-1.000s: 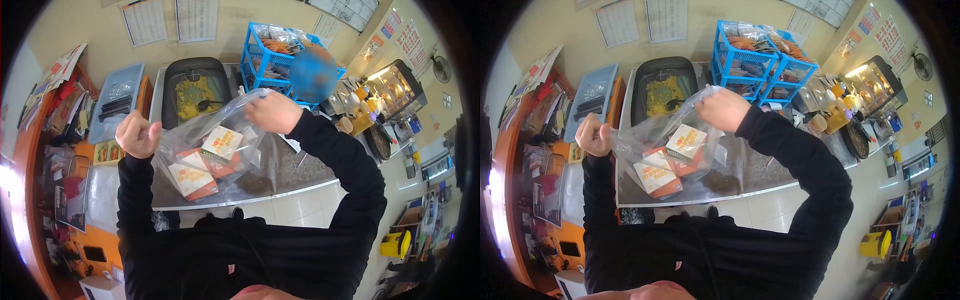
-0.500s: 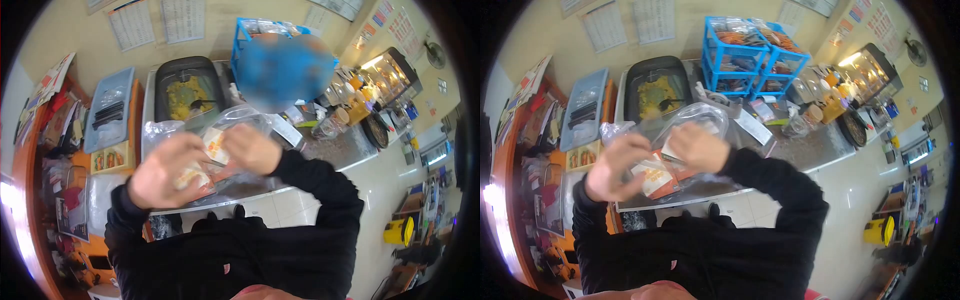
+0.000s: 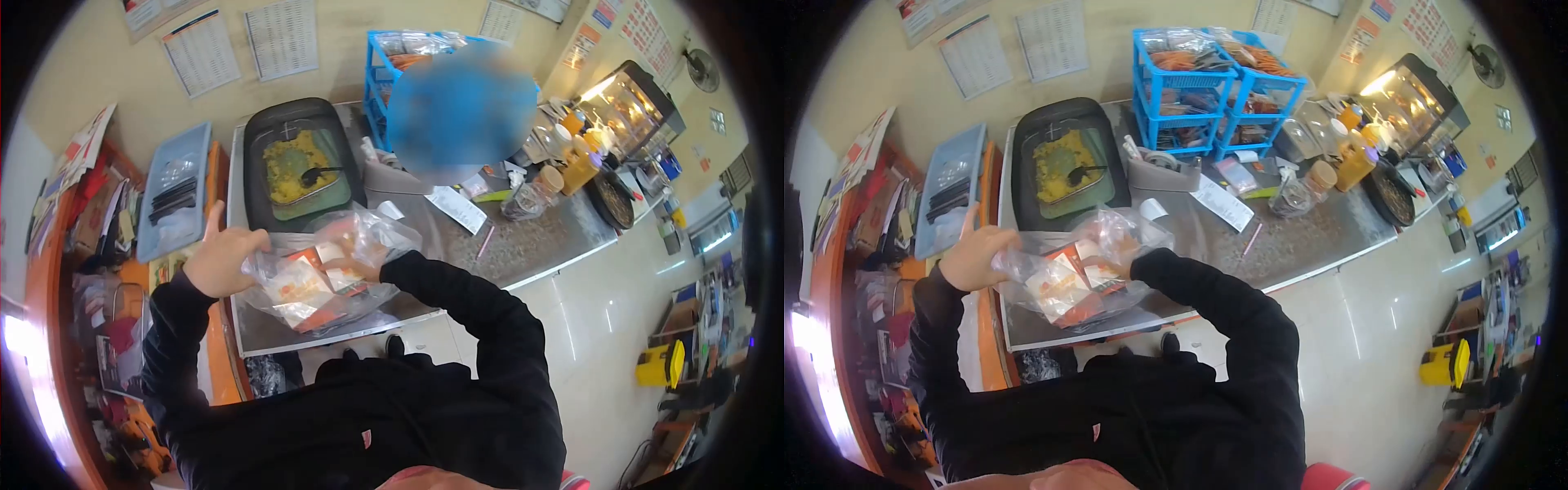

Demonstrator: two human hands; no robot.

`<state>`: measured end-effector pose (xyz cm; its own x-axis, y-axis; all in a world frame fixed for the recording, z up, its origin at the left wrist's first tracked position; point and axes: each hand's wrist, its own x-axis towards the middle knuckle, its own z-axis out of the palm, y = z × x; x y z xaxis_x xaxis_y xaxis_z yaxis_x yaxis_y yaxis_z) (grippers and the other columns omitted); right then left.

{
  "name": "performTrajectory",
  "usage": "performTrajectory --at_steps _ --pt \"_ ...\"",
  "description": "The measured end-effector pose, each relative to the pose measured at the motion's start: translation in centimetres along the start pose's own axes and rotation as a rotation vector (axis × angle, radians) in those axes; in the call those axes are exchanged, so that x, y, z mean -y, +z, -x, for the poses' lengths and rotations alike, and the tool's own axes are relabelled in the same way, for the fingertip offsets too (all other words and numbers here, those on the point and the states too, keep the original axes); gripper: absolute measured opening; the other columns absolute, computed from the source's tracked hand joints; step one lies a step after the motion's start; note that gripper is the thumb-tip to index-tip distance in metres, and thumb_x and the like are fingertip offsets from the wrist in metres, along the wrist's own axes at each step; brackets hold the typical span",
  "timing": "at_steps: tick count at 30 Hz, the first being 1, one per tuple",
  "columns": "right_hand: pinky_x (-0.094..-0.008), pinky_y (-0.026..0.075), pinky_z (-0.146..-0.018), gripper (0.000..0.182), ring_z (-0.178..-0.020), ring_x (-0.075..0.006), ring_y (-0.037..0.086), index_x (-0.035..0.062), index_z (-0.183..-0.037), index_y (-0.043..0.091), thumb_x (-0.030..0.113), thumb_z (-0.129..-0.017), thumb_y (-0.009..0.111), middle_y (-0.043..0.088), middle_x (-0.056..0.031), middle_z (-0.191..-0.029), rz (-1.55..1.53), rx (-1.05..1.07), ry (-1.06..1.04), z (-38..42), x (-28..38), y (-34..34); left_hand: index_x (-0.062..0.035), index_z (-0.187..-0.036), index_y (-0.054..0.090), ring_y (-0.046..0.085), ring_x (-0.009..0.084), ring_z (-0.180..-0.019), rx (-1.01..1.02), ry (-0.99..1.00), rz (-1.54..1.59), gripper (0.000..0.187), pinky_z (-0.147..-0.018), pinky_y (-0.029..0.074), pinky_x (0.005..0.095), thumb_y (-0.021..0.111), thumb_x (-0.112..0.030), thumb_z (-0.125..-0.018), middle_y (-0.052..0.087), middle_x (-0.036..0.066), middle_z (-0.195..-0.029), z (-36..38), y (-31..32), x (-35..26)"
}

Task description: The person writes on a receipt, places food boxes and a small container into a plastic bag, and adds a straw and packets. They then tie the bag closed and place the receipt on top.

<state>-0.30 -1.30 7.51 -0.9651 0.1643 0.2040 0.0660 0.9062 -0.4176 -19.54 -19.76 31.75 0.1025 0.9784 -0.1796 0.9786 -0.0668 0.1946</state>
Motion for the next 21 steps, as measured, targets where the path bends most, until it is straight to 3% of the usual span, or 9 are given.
performTrajectory --at_steps 4,7,8,9,10,12,16,18,21 --pt "-0.0540 0.027 -0.097 0.039 -0.114 -0.0377 0.042 0.0240 -0.119 0.051 0.026 -0.080 0.055 0.042 -0.0187 -0.122 0.203 0.049 -0.075 0.0 1.9 -2.8 -0.0089 -0.082 0.060 0.056 0.0305 -0.081 -0.122 0.166 0.035 0.019 -0.085 0.040 0.0415 0.061 -0.007 -0.063 0.057 0.009 -0.077 1.9 -0.7 2.0" --pt "-0.0595 0.028 -0.092 0.032 -0.103 -0.0376 0.049 0.0109 -0.109 0.054 0.021 -0.078 0.056 0.052 -0.0195 -0.103 0.142 0.309 0.226 -1.0 4.3 -11.4 -0.0060 -0.082 0.060 0.054 0.0335 -0.080 -0.148 0.058 -0.010 0.018 -0.068 0.043 0.0403 0.059 -0.004 -0.064 0.055 0.012 -0.078 3.9 -2.9 3.1" --pt "-0.0416 0.049 -0.069 0.021 -0.078 -0.0300 0.061 0.0049 -0.094 0.060 0.015 -0.076 0.055 0.060 -0.0117 -0.090 0.461 0.156 0.137 -0.6 3.5 -12.4 -0.0051 -0.081 0.060 0.054 0.0337 -0.079 -0.179 0.047 -0.019 0.017 -0.067 0.043 0.0408 0.058 -0.002 -0.064 0.054 0.013 -0.079 4.3 -3.2 3.0" --pt "-0.0418 0.048 -0.067 0.014 -0.076 -0.0311 0.061 0.0037 -0.082 0.063 0.012 -0.075 0.054 0.060 -0.0133 -0.079 0.825 -0.091 0.097 0.0 6.0 -14.8 -0.0042 -0.081 0.059 0.054 0.0339 -0.079 -0.210 0.036 -0.028 0.017 -0.066 0.043 0.0413 0.057 -0.001 -0.065 0.053 0.014 -0.080 4.4 -3.5 2.8" --pt "-0.0387 0.048 -0.066 0.013 -0.076 -0.0300 0.061 0.0045 -0.077 0.063 0.013 -0.074 0.054 0.060 -0.0157 -0.075 0.702 -0.081 0.011 -0.5 6.7 -18.4 -0.0033 -0.081 0.058 0.054 0.0341 -0.079 -0.243 0.025 -0.037 0.016 -0.065 0.043 0.0418 0.056 0.001 -0.065 0.052 0.014 -0.081 4.7 -3.7 2.6" --pt "-0.0406 0.045 -0.080 0.016 -0.087 -0.0298 0.058 0.0009 -0.083 0.059 0.015 -0.077 0.058 0.060 -0.0153 -0.083 0.410 0.309 0.246 -0.9 9.1 -21.4 -0.0023 -0.079 0.056 0.053 0.0340 -0.080 -0.370 0.019 -0.009 0.015 -0.068 0.043 0.0417 0.054 0.003 -0.066 0.051 0.014 -0.084 5.2 -4.1 1.4" --pt "-0.0303 0.049 -0.075 0.022 -0.079 -0.0221 0.064 -0.0002 -0.100 0.061 0.012 -0.082 0.057 0.064 -0.0144 -0.091 -0.283 0.436 -0.108 0.5 9.1 -25.0 -0.0010 -0.078 0.053 0.052 0.0339 -0.085 -0.468 0.041 0.030 0.013 -0.075 0.042 0.0410 0.052 0.006 -0.067 0.049 0.012 -0.089 5.1 -2.7 0.8" --pt "-0.0289 0.049 -0.065 0.019 -0.074 -0.0153 0.062 0.0000 -0.095 0.064 0.014 -0.085 0.056 0.066 -0.0102 -0.085 -0.721 0.166 0.143 3.9 11.3 -29.7 -0.0013 -0.085 0.054 0.050 0.0342 -0.096 -0.528 0.023 0.026 0.019 -0.083 0.040 0.0390 0.055 0.004 -0.067 0.050 0.014 -0.099 5.8 -1.5 0.5" --pt "-0.0268 0.049 -0.065 0.018 -0.074 -0.0133 0.062 -0.0005 -0.092 0.063 0.014 -0.083 0.059 0.065 -0.0055 -0.082 -0.514 -0.396 0.516 12.5 1.9 -33.2 -0.0023 -0.099 0.052 0.045 0.0348 -0.111 -0.561 -0.029 0.131 0.036 -0.093 0.035 0.0400 0.062 -0.001 -0.064 0.046 0.017 -0.117 7.7 -1.8 -2.7"
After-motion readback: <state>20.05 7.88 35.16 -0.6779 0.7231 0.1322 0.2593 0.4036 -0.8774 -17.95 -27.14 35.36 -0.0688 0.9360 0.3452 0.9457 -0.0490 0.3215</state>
